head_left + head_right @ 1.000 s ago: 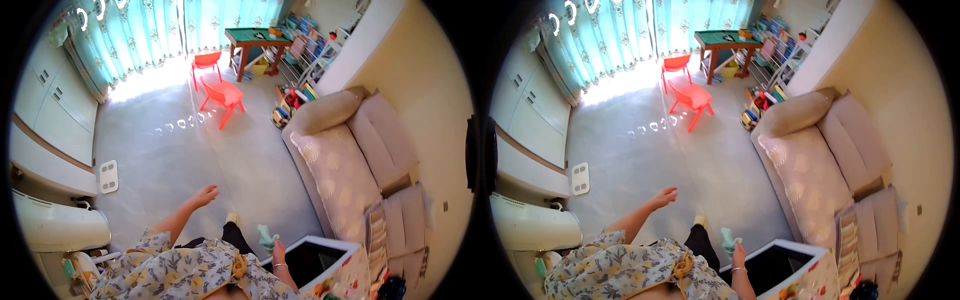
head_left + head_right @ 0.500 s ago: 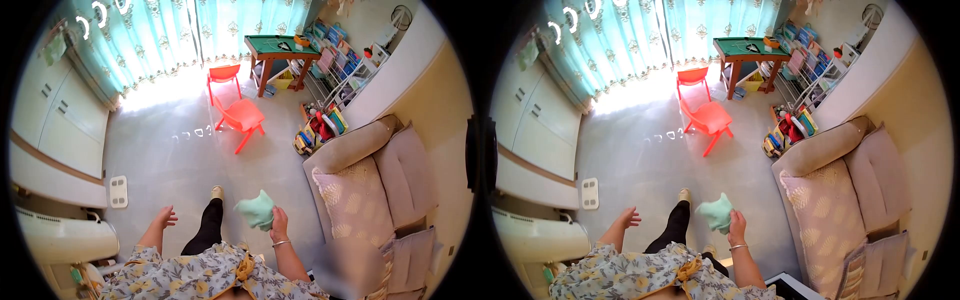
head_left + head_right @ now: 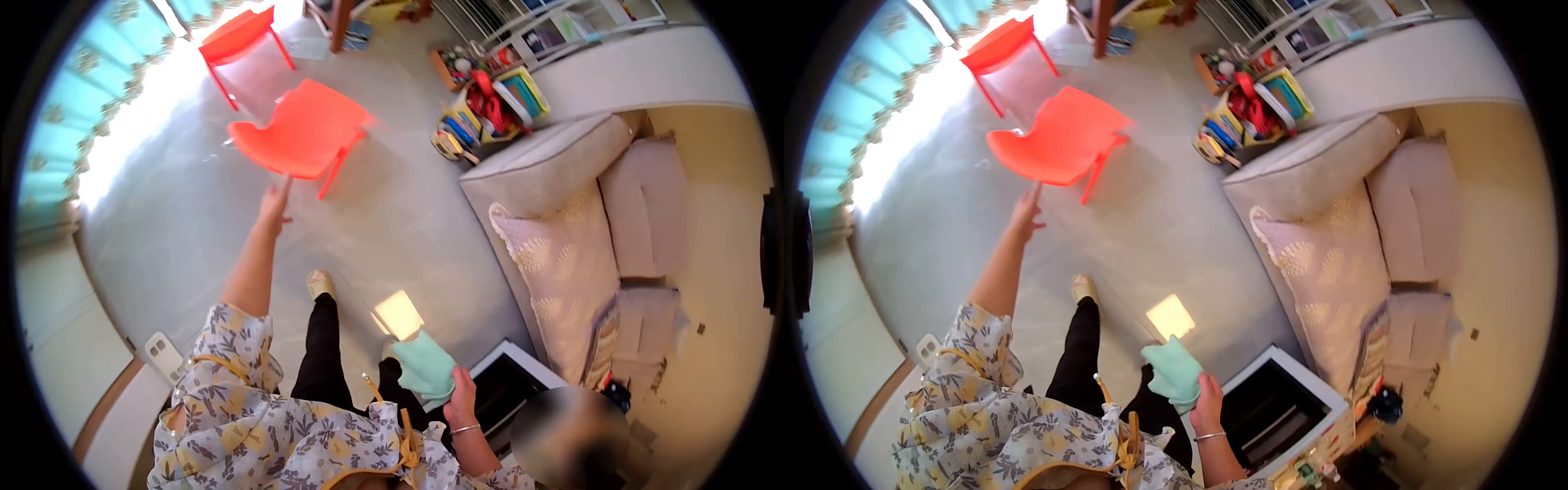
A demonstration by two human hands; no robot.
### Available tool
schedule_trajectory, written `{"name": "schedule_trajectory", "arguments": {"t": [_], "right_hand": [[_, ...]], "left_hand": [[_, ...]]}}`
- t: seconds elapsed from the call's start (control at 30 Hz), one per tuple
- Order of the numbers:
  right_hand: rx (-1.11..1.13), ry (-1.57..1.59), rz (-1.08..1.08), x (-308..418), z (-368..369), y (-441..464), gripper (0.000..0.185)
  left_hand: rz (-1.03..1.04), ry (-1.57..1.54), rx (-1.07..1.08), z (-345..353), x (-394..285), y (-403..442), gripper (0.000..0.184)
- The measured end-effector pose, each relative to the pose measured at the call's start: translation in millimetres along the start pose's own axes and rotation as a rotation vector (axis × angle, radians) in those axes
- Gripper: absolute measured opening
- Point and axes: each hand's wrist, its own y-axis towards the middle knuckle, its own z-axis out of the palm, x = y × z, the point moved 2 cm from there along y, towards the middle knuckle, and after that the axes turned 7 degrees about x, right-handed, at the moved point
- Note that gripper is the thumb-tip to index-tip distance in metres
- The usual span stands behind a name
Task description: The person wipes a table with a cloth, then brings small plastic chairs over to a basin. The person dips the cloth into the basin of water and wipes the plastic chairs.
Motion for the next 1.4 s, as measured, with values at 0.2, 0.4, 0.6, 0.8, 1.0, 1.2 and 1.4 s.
{"name": "schedule_trajectory", "arguments": {"t": [0.2,0.4,0.6,0.8,1.0,1.2,1.4], "right_hand": [[-0.178,0.125,0.089,-20,-23,-4,0.02],[-0.096,0.29,0.089,-5,-31,19,0.017],[0.213,0.41,-0.105,66,-13,80,0.014],[0.549,0.276,-0.12,113,21,82,0.021],[0.823,-0.211,-0.412,51,26,73,0.027],[0.276,-0.692,-1.152,52,34,32,0.035],[-0.322,-0.782,-1.022,28,26,-44,0.031]], "left_hand": [[0.071,-0.572,0.032,22,3,109,0.054],[0.077,-0.662,-0.038,32,24,98,0.031],[0.147,-0.408,-0.007,67,35,-120,0.049],[0.001,0.051,0.134,102,-4,-321,0.042],[0.022,0.397,0.51,154,-48,-419,0.039],[0.055,0.839,0.965,174,-96,-454,0.033],[0.094,0.831,1.307,162,-117,-482,0.022]]}}
